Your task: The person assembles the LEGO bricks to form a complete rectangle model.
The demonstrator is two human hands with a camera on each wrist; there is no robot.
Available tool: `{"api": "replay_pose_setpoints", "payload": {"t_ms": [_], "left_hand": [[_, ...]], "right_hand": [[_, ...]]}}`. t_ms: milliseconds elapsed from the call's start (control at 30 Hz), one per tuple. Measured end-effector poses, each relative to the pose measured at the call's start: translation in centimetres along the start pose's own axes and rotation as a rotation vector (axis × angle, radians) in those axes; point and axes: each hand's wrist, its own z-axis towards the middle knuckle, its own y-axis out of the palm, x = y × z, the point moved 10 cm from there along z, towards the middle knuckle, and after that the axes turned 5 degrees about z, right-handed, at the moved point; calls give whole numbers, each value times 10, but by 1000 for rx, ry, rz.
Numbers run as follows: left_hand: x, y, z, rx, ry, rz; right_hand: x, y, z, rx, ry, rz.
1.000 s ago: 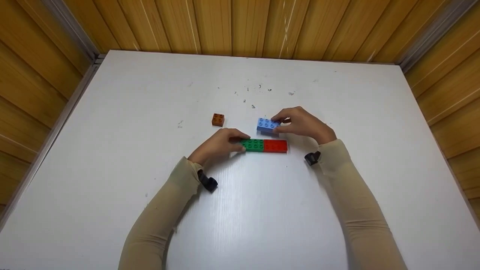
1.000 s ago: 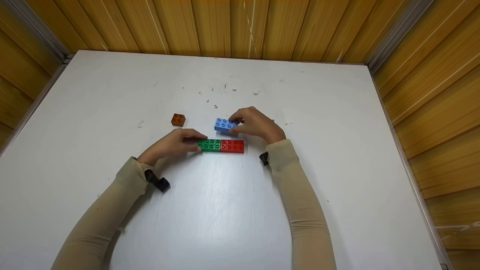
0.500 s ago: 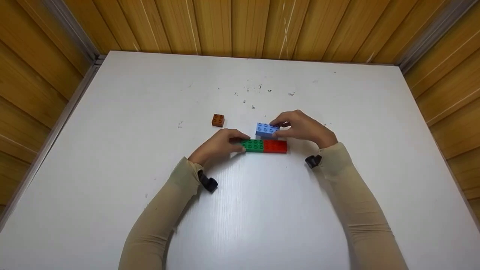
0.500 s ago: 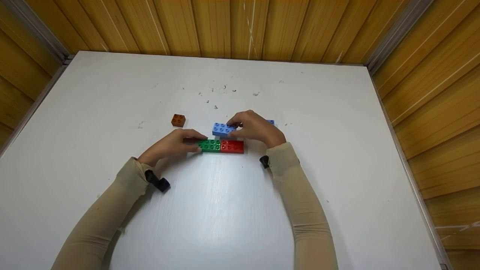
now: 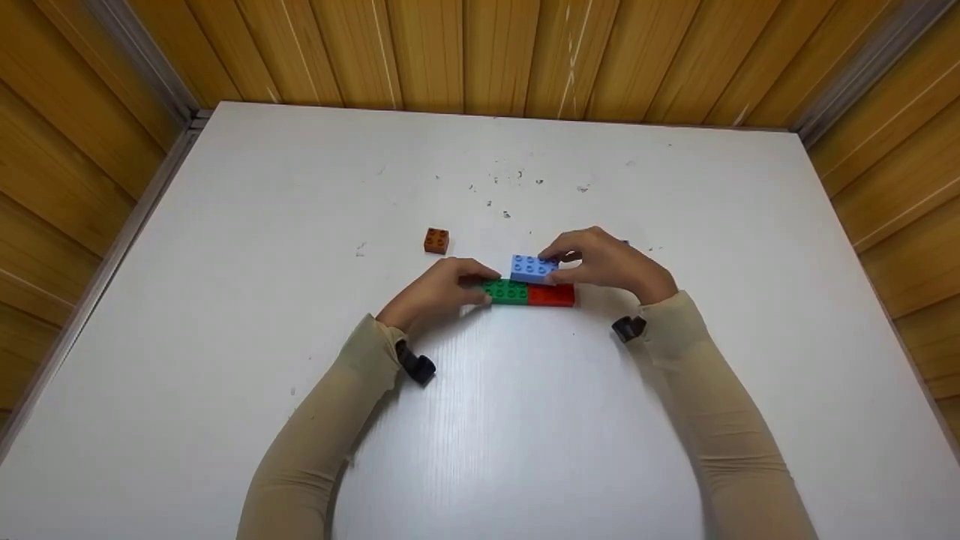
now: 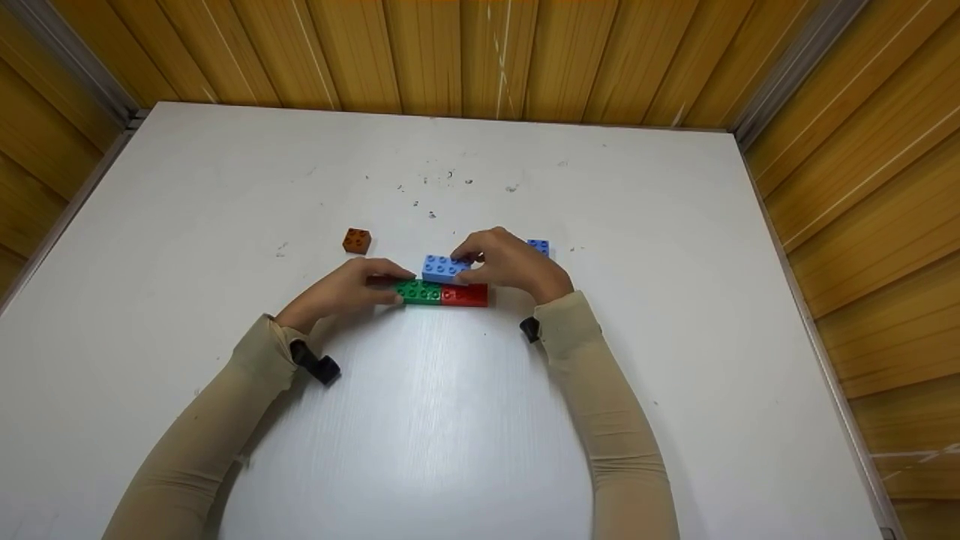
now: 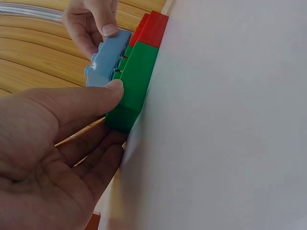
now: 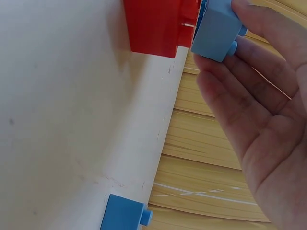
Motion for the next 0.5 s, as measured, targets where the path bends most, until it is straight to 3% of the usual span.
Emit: {"api": "replay_pose_setpoints", "payload": {"t_ms": [500], "left_hand": [[-1, 0, -2, 5, -16, 16]], "right_hand": [[-12, 6, -3, -1, -93, -5]]}}
